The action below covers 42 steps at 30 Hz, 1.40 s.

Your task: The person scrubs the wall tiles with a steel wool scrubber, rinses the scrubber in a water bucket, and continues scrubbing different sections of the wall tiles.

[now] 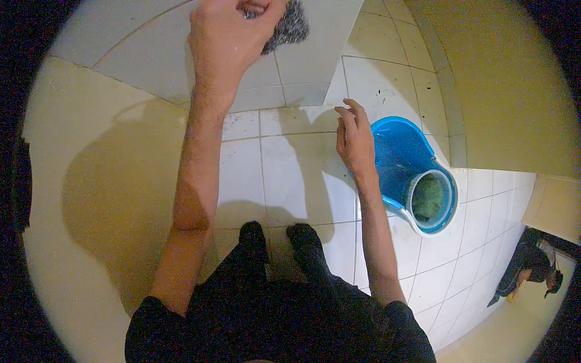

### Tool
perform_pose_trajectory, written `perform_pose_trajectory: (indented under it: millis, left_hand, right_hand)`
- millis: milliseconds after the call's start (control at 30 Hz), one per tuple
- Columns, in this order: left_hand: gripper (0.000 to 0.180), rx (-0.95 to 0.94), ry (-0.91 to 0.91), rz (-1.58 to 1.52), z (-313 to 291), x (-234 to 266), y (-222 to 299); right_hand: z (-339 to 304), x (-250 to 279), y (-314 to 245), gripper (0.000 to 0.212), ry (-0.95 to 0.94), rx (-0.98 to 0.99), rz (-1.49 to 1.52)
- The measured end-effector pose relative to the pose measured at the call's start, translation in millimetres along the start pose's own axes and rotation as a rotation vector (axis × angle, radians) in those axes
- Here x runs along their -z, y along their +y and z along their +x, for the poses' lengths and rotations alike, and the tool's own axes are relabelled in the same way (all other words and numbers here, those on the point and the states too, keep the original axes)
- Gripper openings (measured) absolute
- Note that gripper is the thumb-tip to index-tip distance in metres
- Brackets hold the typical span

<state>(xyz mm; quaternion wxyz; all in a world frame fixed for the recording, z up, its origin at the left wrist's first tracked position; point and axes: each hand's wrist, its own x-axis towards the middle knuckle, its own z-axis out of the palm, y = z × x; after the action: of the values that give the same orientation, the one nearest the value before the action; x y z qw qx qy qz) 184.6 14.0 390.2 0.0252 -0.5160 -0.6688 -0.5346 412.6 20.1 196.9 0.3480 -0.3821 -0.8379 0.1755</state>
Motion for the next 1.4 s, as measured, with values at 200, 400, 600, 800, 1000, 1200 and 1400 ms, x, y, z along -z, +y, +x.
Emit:
perform_pose_trajectory:
  millis: [200, 400, 600, 800, 1000, 1200, 1400]
  left_hand:
    - [0.017, -0.171, 0.024, 0.182, -6, -9, 2]
    - [0.019, -0.178, 0.102, 0.182, -23, -35, -16]
    - [0.019, -0.182, 0.161, 0.058, -10, -24, 8]
    - [0.022, -0.022, 0.018, 0.236, -28, -37, -17]
    - [0.021, -0.102, 0.155, 0.142, -10, -28, 6]
    - [0.021, -0.087, 0.062, 0.233, -28, -42, -15]
    - [0.021, -0.122, 0.154, 0.201, -6, -34, 15]
  right_hand:
    - [-2, 0, 1, 0.03, -0.014, 0.013, -0.014]
    - [-1, -1, 0, 0.03, -0.009, 0.001, 0.012]
    - [-2, 4, 2, 0.029, -0.005, -0.005, -0.003]
    - [-1, -1, 1, 0.032, -0.011, -0.001, -0.018]
    - [-3, 1, 3, 0.033, -0.013, -0.007, -0.009]
    - [0, -2, 0, 0.033, -0.014, -0.011, -0.002]
    - [-3, 2, 7, 0.034, 0.007, 0.012, -0.025]
